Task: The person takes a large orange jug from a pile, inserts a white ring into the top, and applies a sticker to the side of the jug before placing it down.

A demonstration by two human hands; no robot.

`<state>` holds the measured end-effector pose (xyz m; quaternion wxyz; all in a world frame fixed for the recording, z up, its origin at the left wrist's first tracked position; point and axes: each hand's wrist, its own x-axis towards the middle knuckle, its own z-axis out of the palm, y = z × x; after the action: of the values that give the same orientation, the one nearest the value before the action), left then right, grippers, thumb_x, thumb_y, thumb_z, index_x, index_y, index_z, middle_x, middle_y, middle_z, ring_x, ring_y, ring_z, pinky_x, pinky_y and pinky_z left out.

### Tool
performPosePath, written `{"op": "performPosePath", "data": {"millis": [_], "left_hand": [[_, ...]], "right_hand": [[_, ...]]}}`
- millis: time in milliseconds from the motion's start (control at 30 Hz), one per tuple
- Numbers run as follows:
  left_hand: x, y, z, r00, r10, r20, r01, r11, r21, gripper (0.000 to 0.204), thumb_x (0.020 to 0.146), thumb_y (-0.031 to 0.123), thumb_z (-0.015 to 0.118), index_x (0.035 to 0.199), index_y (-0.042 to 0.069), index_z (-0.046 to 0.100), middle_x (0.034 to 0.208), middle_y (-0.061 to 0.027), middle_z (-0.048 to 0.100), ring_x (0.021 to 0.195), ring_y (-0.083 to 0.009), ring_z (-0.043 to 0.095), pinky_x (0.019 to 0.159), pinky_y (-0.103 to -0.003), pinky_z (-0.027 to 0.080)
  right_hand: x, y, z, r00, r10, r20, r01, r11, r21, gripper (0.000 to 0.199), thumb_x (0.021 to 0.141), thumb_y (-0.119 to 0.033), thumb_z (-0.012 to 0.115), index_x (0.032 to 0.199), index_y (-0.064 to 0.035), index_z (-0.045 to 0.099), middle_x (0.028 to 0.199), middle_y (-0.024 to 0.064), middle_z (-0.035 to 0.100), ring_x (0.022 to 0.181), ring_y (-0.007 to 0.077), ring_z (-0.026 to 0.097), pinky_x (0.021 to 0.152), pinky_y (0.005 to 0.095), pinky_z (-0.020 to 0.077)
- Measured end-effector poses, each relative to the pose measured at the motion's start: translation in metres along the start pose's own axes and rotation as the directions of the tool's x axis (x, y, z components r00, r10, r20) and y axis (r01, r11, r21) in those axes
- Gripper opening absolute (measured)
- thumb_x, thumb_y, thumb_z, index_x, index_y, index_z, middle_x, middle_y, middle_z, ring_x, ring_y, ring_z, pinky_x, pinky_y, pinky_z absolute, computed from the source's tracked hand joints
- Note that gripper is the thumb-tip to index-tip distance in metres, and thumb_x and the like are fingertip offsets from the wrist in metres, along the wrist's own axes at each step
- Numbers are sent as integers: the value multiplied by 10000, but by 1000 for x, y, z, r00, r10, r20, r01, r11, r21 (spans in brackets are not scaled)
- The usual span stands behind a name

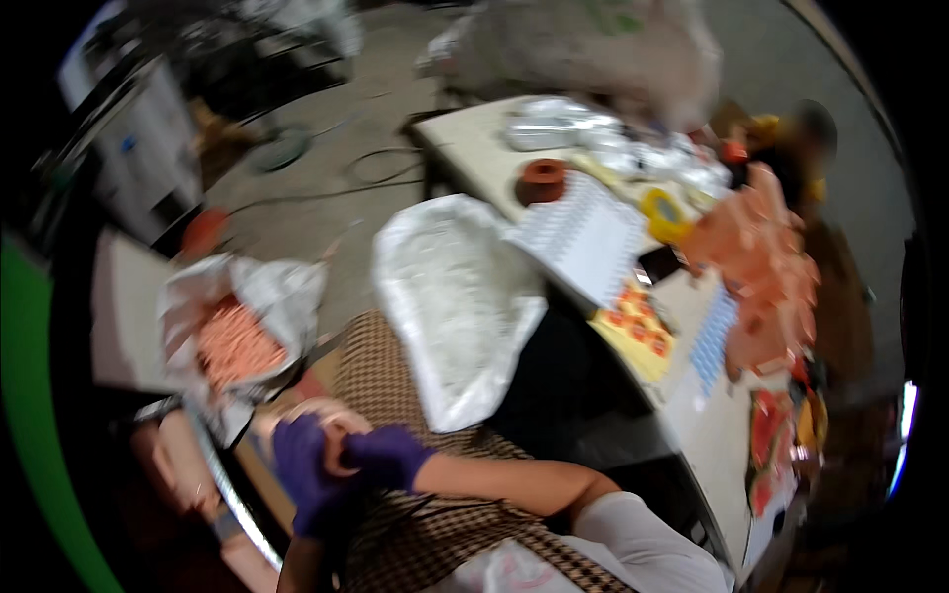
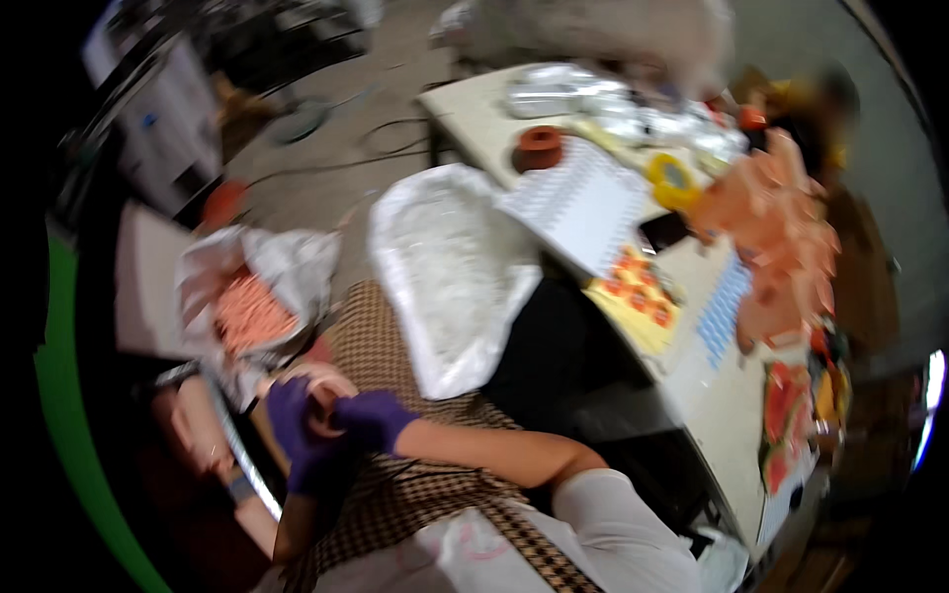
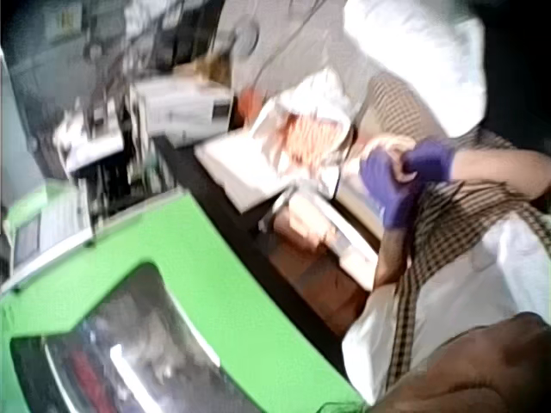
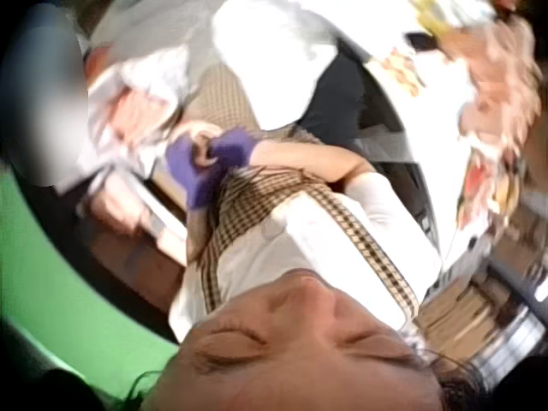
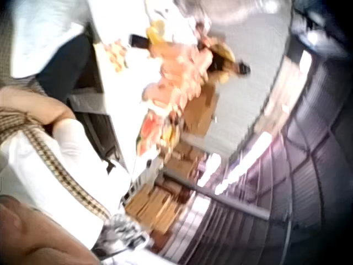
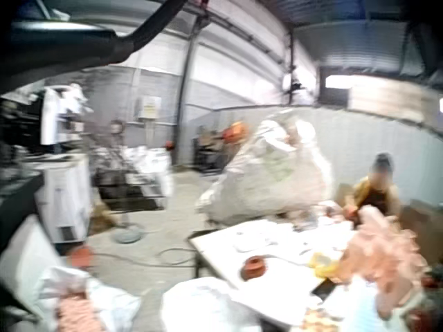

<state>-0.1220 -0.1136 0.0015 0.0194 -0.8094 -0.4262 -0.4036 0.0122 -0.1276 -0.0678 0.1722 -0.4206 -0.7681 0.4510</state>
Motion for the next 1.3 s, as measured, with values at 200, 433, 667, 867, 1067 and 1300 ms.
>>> {"op": "performPosePath", "data": {"millis": [200, 433, 667, 867, 1067, 1300], "left_hand": [[16, -68, -22, 989, -39, 144, 25, 995, 98, 503, 718, 272, 813, 1105, 16, 617, 1059, -182, 633, 1032, -384, 625, 941, -468, 476], [63, -199, -94, 892, -377, -251, 321, 917, -237, 1067, 738, 150, 830, 1576, 12, 185, 1398, -166, 535, 1246, -261, 553, 1077, -378, 422], [84, -171, -86, 921, -211, -327, 184, 977, -110, 1064, 667, 150, 871, 1513, -29, 252, 1382, -156, 522, 1285, -269, 512, 1126, -398, 364], [-4, -74, -23, 946, -255, 198, 263, 965, -11, 871, 606, 160, 890, 1350, -26, 478, 1256, -158, 583, 1177, -320, 583, 1035, -402, 445], [-38, -35, -15, 944, -265, 197, 263, 964, 34, 935, 603, 173, 873, 1401, -30, 431, 1347, -173, 537, 1264, -324, 525, 1083, -423, 395], [-26, -53, -10, 934, -311, 179, 346, 911, -225, 985, 613, 267, 905, 1416, -33, 420, 1261, -159, 587, 1167, -312, 581, 1038, -422, 438]], "right_hand": [[22, -51, -61, 949, -273, -159, 249, 956, -153, 552, 881, -247, 713, 1396, -246, 513, 1218, 191, 645, 885, 376, 683, 741, 445, 566], [-16, -22, -113, 792, -413, -450, 202, 872, -445, 365, 824, -205, 761, 1175, -148, 678, 1180, 163, 670, 901, 330, 686, 766, 427, 572], [-42, 148, -189, 646, 235, -726, -741, 423, -522, 159, 833, -260, 695, 907, -122, 723, 1041, 61, 667, 968, 291, 654, 814, 460, 529], [0, 194, -194, 548, 451, -704, -836, 326, -442, 171, 870, -257, 652, 940, -140, 754, 1105, 74, 646, 1048, 296, 630, 861, 464, 512], [-28, 133, -202, 631, 318, -708, -552, 825, -122, 213, 873, -236, 706, 1071, -166, 739, 902, 67, 677, 839, 252, 670, 730, 408, 533], [-13, 61, -86, 917, 279, -286, 29, 668, 744, 523, 914, -153, 680, 1421, -126, 553, 917, 44, 687, 729, 140, 639, 664, 297, 537]]}}
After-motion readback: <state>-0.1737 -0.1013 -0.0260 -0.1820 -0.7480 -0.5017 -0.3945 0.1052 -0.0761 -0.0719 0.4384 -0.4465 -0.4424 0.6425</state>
